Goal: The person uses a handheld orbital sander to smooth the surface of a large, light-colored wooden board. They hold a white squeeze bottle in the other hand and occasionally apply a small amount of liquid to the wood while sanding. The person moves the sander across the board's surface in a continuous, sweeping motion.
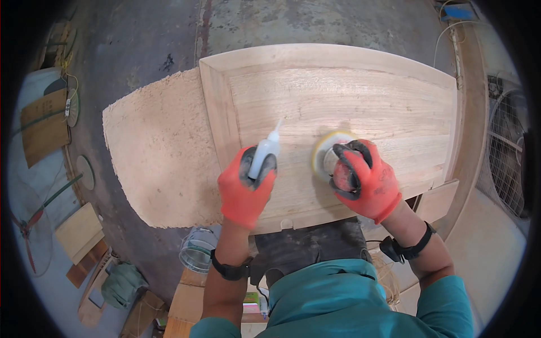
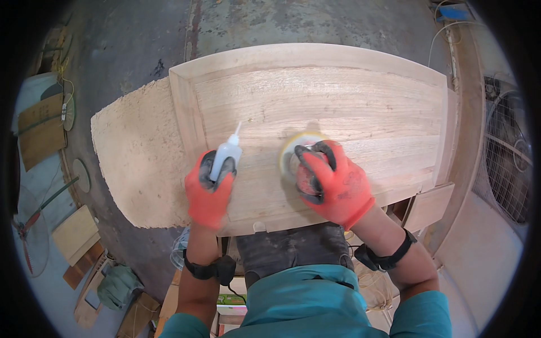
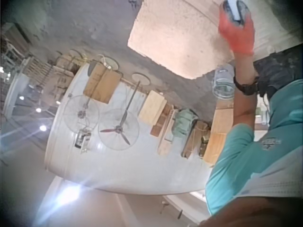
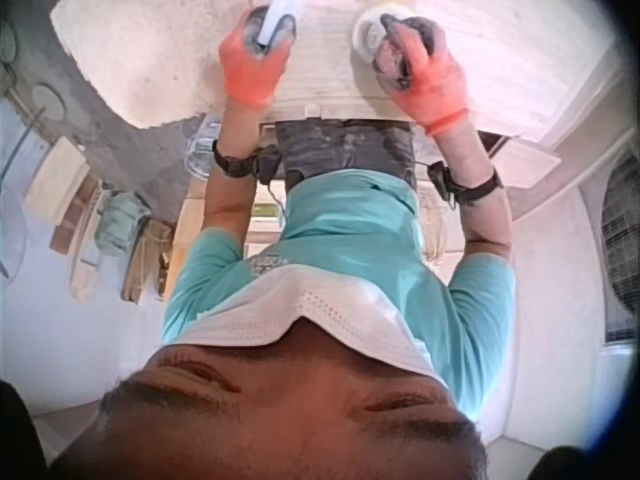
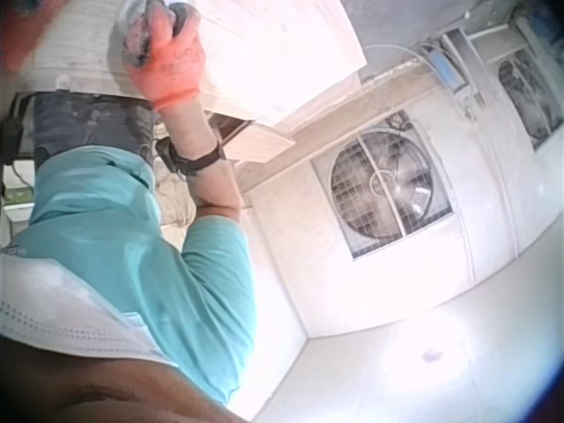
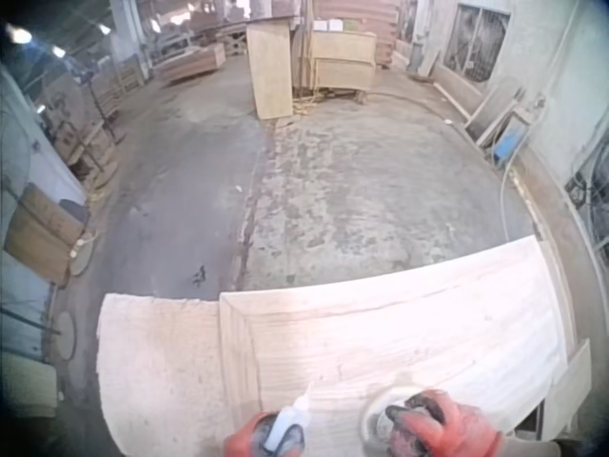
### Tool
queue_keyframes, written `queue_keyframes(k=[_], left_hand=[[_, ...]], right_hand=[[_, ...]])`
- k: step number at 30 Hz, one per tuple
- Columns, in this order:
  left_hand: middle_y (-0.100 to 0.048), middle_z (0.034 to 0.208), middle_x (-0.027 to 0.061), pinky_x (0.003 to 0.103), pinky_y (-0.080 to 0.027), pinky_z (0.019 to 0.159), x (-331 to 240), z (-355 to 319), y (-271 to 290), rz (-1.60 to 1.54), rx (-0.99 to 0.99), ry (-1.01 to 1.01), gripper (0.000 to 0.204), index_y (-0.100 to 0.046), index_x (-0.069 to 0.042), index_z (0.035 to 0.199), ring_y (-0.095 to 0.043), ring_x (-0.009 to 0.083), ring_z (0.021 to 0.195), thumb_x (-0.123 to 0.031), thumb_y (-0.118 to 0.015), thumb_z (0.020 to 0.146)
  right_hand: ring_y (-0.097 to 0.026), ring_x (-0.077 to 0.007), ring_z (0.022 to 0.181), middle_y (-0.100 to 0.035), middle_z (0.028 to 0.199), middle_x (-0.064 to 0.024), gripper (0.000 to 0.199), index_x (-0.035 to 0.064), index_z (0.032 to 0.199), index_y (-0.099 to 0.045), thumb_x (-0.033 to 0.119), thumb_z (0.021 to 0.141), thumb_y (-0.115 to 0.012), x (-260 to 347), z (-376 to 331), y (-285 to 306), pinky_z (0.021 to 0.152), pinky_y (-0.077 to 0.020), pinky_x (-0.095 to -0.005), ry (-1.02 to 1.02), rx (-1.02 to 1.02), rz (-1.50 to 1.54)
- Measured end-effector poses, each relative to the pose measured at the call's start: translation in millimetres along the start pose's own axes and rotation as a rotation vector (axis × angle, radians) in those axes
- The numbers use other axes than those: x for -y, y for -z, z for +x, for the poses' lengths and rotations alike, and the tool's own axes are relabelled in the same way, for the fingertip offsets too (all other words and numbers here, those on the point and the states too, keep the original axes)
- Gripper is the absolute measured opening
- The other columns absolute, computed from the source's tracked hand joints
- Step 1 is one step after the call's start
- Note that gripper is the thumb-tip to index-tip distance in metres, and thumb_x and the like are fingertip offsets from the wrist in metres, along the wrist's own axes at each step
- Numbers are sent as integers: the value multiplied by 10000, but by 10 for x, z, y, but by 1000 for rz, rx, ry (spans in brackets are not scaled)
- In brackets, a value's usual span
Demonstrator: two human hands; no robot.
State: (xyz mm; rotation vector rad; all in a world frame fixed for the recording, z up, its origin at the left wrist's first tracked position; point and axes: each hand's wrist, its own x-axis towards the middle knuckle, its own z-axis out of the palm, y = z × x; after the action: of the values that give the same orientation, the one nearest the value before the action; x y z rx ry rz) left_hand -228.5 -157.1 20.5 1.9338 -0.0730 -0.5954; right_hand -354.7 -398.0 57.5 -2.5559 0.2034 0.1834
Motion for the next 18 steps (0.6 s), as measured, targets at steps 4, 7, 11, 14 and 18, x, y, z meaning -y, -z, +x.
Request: queue_keyframes(k=[4, 7, 11, 14, 18], left_hand=[[-689, 882, 53, 275, -517, 656, 151, -119, 165, -401, -12, 99, 316, -660, 13, 1197, -626, 100, 731, -5, -701, 884], [-697, 938, 77, 275, -517, 686, 279, -142, 201, -455, -10, 42, 376, -618, 27, 1242, -632, 114, 771, 11, -645, 867], [-697, 946, 88, 278, -524, 719, 376, -167, 204, -511, -33, -21, 390, -608, 33, 1246, -647, 129, 799, 4, -631, 858], [-696, 951, 97, 283, -530, 725, 458, -209, 245, -515, -46, 23, 385, -606, 37, 1241, -651, 135, 803, -4, -633, 859], [-692, 925, 90, 285, -527, 702, 398, -219, 212, -547, -110, 47, 359, -613, 36, 1222, -645, 134, 788, -36, -645, 872]], right_hand=[[-677, -393, 1073, -534, 1313, -203, 755, 196, 1425, -564, 228, 732, -862, 206, 305, -2, 834, -598, -473, 56, 60, -9], [-671, -395, 1075, -525, 1293, -198, 757, 207, 1455, -516, 238, 769, -834, 377, 588, -31, 831, -593, -478, 20, 82, -21], [-672, -398, 1069, -513, 1313, -199, 759, 212, 1456, -512, 240, 771, -836, 488, 725, -51, 818, -595, -484, -17, 114, -73], [-676, -405, 1055, -503, 1320, -201, 755, 212, 1452, -506, 241, 774, -836, 458, 625, -38, 814, -596, -487, -33, 152, -80], [-685, -412, 1028, -499, 1325, -207, 746, 214, 1445, -500, 243, 778, -832, 486, 660, -82, 815, -597, -490, -8, 141, -89]])
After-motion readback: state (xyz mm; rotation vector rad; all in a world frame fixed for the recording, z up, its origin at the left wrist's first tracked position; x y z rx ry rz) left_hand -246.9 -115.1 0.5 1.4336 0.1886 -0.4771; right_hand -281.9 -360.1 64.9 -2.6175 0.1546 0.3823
